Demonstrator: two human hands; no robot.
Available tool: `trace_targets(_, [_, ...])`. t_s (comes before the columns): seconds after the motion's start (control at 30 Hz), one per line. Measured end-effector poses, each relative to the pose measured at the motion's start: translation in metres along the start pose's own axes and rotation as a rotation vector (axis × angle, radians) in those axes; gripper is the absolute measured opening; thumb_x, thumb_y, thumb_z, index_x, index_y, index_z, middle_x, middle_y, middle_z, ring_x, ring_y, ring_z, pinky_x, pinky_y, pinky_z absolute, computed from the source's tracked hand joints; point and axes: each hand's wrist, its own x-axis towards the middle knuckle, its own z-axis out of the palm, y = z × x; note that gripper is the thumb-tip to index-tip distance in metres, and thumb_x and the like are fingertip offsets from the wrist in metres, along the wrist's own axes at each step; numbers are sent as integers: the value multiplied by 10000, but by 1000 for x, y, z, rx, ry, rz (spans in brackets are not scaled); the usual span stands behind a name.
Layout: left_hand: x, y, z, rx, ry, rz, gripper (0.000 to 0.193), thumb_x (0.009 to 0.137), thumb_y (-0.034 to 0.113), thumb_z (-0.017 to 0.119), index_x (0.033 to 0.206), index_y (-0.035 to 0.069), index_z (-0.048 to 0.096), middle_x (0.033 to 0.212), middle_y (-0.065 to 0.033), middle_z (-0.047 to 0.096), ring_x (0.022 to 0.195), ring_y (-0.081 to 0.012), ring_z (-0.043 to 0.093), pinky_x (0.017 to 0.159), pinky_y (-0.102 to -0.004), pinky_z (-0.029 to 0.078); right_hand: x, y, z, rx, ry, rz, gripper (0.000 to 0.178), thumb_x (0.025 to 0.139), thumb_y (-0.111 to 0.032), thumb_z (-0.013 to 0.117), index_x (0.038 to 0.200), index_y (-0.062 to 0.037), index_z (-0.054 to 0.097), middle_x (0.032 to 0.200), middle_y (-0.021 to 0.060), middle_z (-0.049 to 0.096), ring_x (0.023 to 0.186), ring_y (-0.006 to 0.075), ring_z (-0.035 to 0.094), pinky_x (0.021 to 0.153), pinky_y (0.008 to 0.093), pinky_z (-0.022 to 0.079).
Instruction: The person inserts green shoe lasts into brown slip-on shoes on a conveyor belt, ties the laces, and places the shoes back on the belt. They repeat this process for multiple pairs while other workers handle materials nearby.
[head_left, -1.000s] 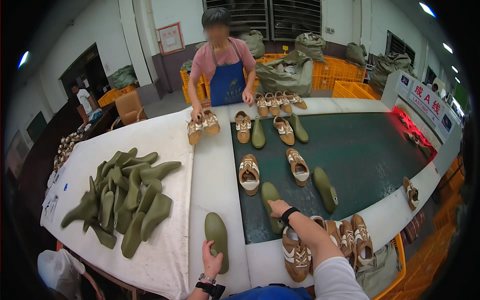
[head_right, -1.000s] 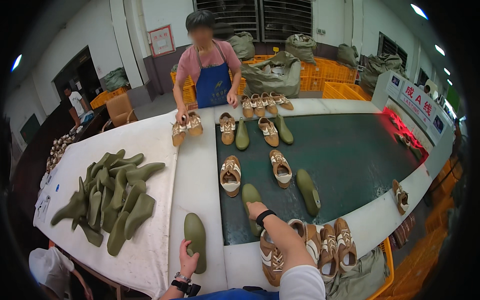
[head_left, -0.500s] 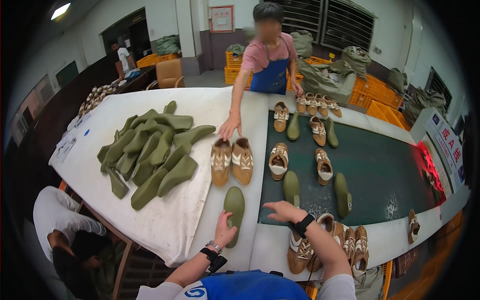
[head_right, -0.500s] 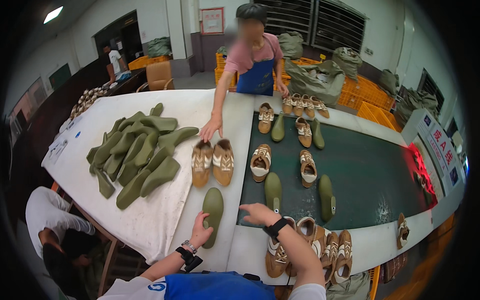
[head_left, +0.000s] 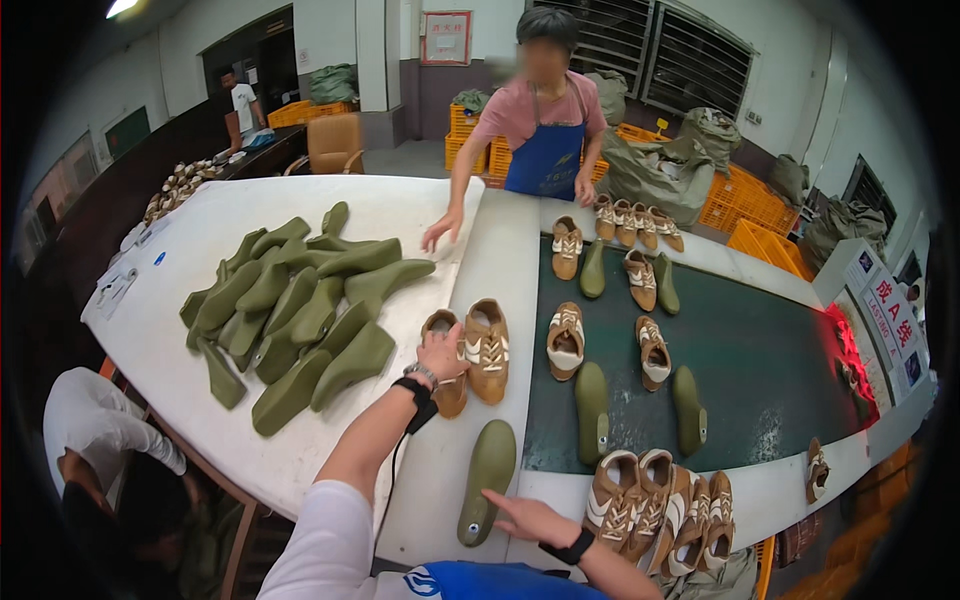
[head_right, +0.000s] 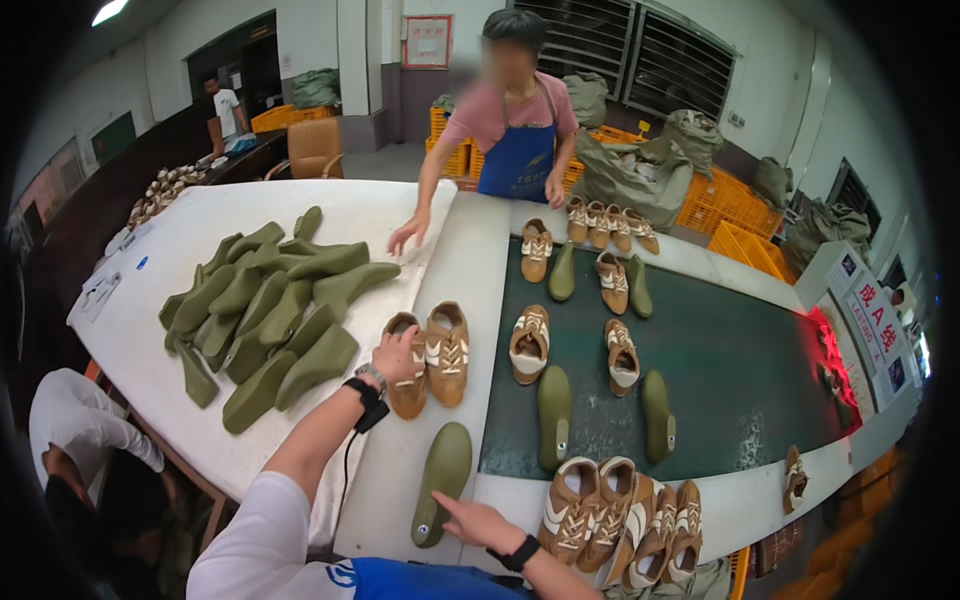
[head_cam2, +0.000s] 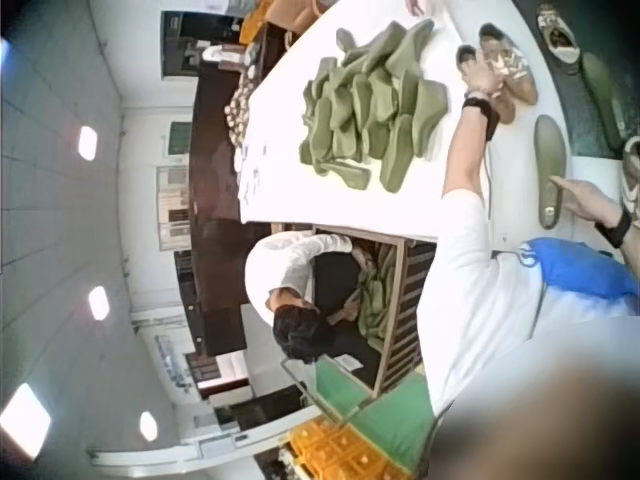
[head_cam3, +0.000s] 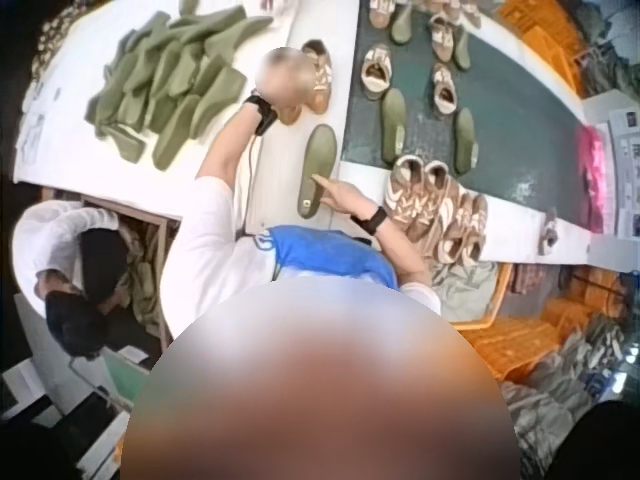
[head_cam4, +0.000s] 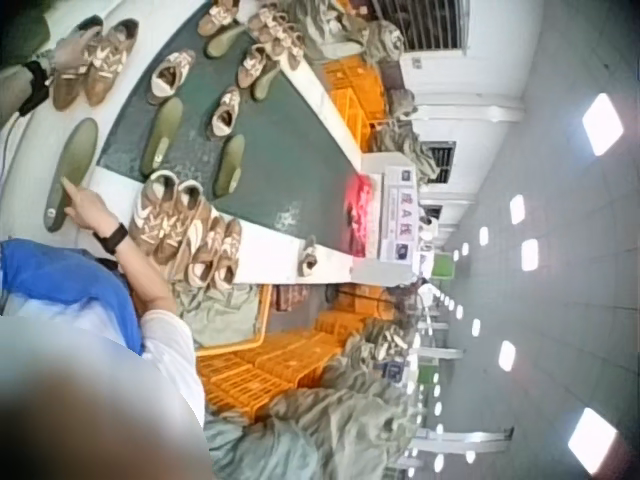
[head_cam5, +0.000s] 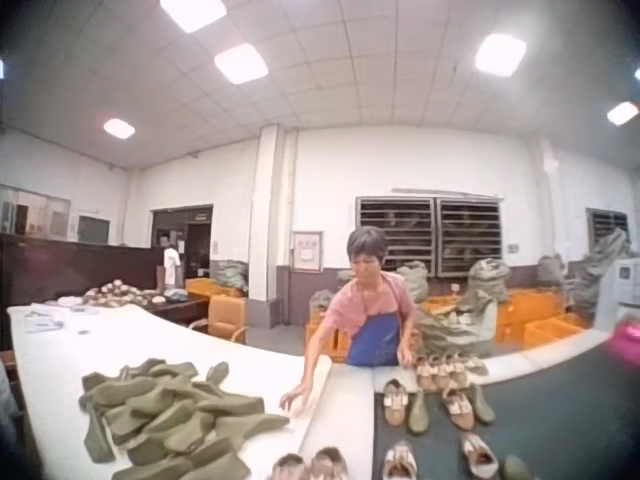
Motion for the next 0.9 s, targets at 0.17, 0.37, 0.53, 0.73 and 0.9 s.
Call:
trace_targets(0.17, [100, 11, 23, -96, -393, -211, 929, 752, 631, 602, 1471, 212, 189, 1329, -151, 512, 1239, -316, 477, 1053, -495, 262, -47, 4, 5, 105, 143, 124, 486, 882, -253, 575, 1333, -125, 449, 1017, 209, 628, 877, 387, 610, 766, 418, 502])
trace_targets(0.37, [113, 14, 73, -160, -549, -61, 888, 561, 434, 822, 1315, 160, 444, 1191, -124, 606, 1111, -259, 579, 907, -354, 474, -86, -4, 29, 223, 190, 325, 452, 861, -222, 576, 1290, -109, 487, 951, 197, 632, 852, 381, 606, 746, 436, 493])
trace_targets(0.53, [57, 18, 35, -198, -304, 167, 565, 605, 255, 833, 1023, 47, 514, 903, -133, 648, 790, -265, 635, 671, -382, 512, -101, -3, 30, 202, 321, 343, 408, 852, -205, 567, 1239, -82, 525, 925, 191, 631, 874, 374, 600, 769, 442, 490])
trace_targets(0.73, [-5, 83, -74, -102, 131, 534, 369, 624, 83, 741, 952, 32, 580, 886, -159, 629, 838, -349, 600, 718, -419, 490, -152, -7, 5, 65, 583, 386, 364, 834, -196, 583, 1179, -81, 563, 906, 181, 631, 831, 360, 613, 725, 439, 502])
trace_targets(0.9, [-111, 167, -63, 277, 185, 1356, 99, 641, 90, 612, 739, 79, 621, 828, -88, 564, 941, -326, 499, 821, -429, 421, -181, -15, -32, 73, 907, 458, 303, 810, -120, 609, 1106, -54, 599, 946, 153, 641, 837, 342, 622, 715, 410, 506])
